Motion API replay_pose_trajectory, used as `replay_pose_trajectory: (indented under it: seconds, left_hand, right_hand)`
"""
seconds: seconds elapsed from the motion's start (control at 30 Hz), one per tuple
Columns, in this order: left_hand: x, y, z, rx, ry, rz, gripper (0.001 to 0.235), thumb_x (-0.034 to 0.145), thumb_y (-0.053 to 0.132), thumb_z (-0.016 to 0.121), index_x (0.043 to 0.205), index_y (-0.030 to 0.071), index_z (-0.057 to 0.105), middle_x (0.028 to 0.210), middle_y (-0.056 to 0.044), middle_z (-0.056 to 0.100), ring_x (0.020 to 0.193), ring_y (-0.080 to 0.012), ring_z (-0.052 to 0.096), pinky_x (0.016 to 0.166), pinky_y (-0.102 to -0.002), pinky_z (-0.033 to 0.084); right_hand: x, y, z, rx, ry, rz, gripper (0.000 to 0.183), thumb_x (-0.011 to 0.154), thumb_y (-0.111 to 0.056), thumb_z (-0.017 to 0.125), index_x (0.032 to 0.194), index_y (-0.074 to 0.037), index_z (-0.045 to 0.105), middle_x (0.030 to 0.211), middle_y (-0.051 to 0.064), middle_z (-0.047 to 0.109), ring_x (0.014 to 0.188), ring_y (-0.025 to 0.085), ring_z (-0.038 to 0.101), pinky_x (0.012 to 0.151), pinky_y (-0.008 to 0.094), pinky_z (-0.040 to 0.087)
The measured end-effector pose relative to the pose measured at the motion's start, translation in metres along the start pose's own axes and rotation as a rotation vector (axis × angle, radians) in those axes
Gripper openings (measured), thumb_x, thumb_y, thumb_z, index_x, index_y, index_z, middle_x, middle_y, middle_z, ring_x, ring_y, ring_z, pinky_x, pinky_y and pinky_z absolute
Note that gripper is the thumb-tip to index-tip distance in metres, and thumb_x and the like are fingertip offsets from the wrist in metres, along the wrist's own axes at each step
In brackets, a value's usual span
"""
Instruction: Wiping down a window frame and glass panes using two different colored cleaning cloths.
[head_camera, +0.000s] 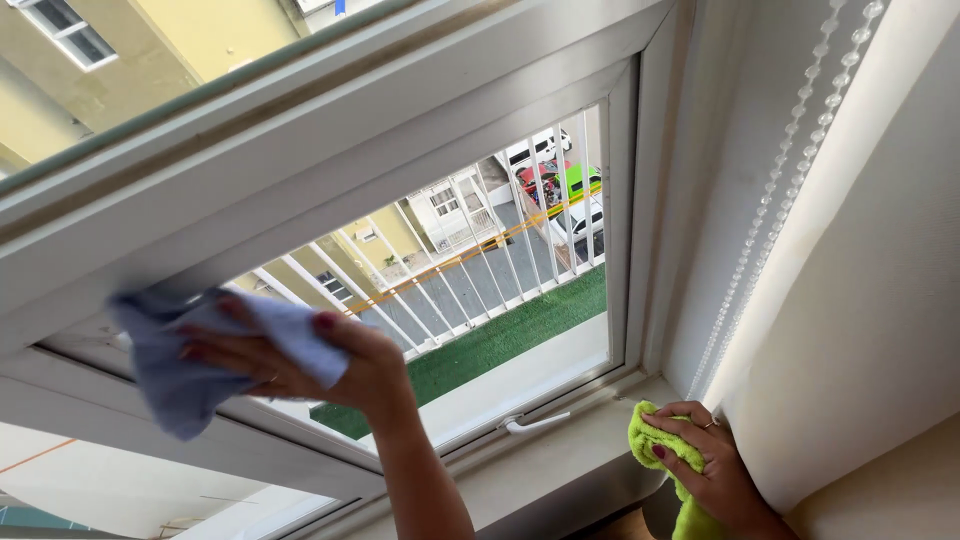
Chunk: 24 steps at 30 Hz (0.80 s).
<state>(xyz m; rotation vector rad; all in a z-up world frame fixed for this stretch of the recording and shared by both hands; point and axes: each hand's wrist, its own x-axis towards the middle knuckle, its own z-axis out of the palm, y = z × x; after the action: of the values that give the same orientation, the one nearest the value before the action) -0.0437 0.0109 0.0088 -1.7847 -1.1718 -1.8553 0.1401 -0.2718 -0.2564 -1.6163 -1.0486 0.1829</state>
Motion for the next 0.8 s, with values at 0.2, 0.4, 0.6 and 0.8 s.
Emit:
replay_pose_trajectory:
  seconds: [0.2, 0.4, 0.6, 0.8]
  left_hand:
    - [-0.004, 0.047, 0.028, 0.19, -0.221, 0.053, 0.066, 0.107, 0.055, 0.026, 0.168, 0.028, 0.028, 0.175, -0.015, 0.013, 0.164, -0.0389, 0.005, 0.121, -0.072, 0.018]
    - [0.029, 0.126, 0.029, 0.147, -0.296, 0.892, 0.061, 0.119, 0.018, 0.057, 0.169, 0.037, 0.028, 0.172, 0.008, 0.026, 0.161, -0.0046, 0.036, 0.075, -0.021, 0.04]
    - [0.033, 0.063, 0.009, 0.221, -0.198, 0.712, 0.047, 0.115, 0.044, 0.059, 0.158, 0.045, 0.04, 0.163, 0.015, 0.039, 0.152, -0.0082, 0.037, 0.096, -0.037, 0.038]
    - [0.053, -0.061, -0.029, 0.159, -0.072, 0.086, 0.059, 0.113, 0.051, 0.025, 0.167, 0.028, 0.03, 0.176, -0.016, 0.017, 0.167, -0.0396, 0.011, 0.132, -0.065, 0.012]
  right_hand:
    - [0.012, 0.009, 0.007, -0.042, -0.026, 0.051, 0.039, 0.084, -0.019, 0.073, 0.123, -0.018, 0.08, 0.116, 0.0, 0.07, 0.108, 0.015, 0.071, 0.097, 0.03, 0.053]
    - [0.017, -0.007, 0.018, -0.017, -0.124, -0.163, 0.038, 0.086, -0.016, 0.071, 0.124, -0.014, 0.077, 0.116, 0.003, 0.069, 0.11, 0.016, 0.071, 0.098, 0.03, 0.053]
    - [0.016, 0.009, 0.014, -0.012, -0.096, -0.158, 0.037, 0.084, -0.018, 0.072, 0.12, -0.014, 0.079, 0.117, 0.004, 0.07, 0.109, 0.016, 0.072, 0.1, 0.029, 0.051]
    - [0.017, 0.023, 0.006, 0.422, 0.039, 0.337, 0.02, 0.084, -0.002, 0.071, 0.103, 0.003, 0.07, 0.116, 0.013, 0.073, 0.082, 0.026, 0.07, 0.06, 0.039, 0.062]
